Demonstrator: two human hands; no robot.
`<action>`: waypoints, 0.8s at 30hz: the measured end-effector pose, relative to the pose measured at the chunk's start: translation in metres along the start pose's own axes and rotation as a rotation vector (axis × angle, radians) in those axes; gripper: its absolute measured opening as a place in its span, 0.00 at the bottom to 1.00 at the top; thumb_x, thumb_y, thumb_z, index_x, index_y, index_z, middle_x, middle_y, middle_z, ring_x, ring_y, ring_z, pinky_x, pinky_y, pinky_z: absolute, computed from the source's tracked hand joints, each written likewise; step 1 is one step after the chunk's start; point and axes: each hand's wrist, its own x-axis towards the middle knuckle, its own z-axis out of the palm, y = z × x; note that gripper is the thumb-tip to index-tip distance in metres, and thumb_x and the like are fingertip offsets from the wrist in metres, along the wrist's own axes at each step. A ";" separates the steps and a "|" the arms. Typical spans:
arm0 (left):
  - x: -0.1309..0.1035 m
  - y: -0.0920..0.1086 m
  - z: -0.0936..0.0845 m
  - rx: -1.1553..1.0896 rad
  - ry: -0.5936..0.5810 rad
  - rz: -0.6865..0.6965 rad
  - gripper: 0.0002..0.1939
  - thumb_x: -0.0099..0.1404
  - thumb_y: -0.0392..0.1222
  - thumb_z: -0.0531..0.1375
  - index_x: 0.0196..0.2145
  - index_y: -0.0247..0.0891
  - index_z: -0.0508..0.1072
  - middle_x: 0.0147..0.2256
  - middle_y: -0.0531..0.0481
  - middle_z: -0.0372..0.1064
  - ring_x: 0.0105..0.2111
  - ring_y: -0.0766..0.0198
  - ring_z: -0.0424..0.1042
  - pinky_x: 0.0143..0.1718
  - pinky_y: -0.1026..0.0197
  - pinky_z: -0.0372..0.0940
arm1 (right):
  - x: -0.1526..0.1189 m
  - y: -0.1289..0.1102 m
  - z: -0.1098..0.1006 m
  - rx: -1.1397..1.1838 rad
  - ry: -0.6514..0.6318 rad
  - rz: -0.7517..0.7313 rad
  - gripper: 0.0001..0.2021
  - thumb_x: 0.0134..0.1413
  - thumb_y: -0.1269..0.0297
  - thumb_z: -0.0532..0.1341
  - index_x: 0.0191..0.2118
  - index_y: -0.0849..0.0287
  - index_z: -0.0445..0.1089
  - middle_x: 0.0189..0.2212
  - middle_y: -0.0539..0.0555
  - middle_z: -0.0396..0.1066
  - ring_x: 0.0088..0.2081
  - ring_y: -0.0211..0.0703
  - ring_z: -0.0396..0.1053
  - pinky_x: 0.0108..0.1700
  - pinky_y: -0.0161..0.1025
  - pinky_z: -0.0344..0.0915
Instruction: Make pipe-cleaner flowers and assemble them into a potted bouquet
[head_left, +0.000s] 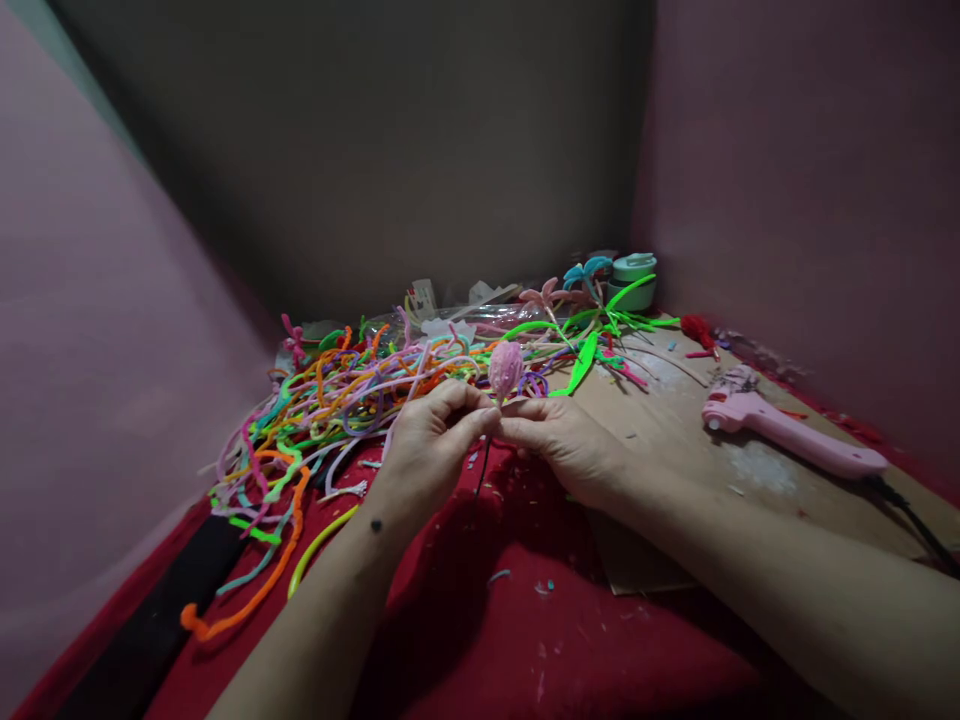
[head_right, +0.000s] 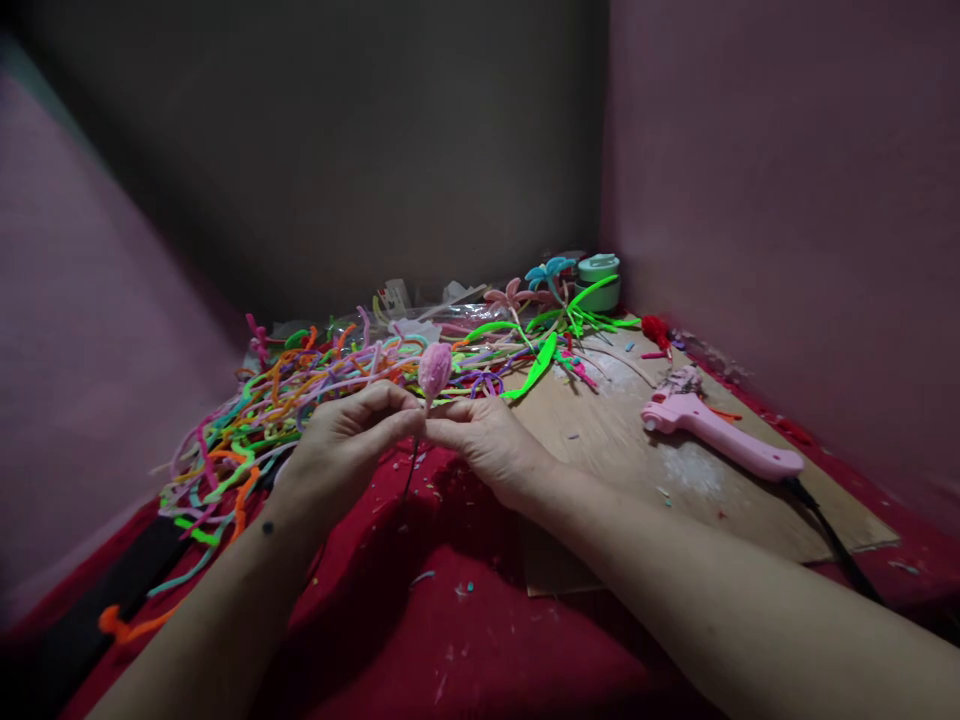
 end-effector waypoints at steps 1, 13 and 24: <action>0.000 0.001 0.000 0.042 0.002 0.018 0.06 0.55 0.38 0.58 0.22 0.35 0.69 0.22 0.55 0.62 0.24 0.69 0.59 0.28 0.67 0.55 | 0.000 -0.001 0.001 0.000 -0.008 0.006 0.09 0.41 0.59 0.66 0.26 0.60 0.73 0.22 0.47 0.66 0.24 0.32 0.57 0.31 0.35 0.52; 0.005 -0.011 -0.006 -0.288 0.057 -0.055 0.13 0.59 0.45 0.56 0.21 0.36 0.64 0.18 0.56 0.58 0.21 0.70 0.57 0.26 0.67 0.55 | 0.003 -0.003 -0.001 0.113 -0.042 -0.058 0.07 0.43 0.63 0.65 0.31 0.59 0.74 0.30 0.51 0.73 0.36 0.39 0.67 0.45 0.41 0.57; 0.000 0.005 -0.002 -0.099 0.005 -0.046 0.09 0.58 0.41 0.57 0.24 0.35 0.70 0.20 0.56 0.61 0.21 0.72 0.57 0.24 0.69 0.53 | 0.002 -0.003 0.000 0.090 -0.048 -0.066 0.03 0.45 0.66 0.63 0.26 0.58 0.73 0.22 0.46 0.67 0.28 0.35 0.62 0.37 0.37 0.56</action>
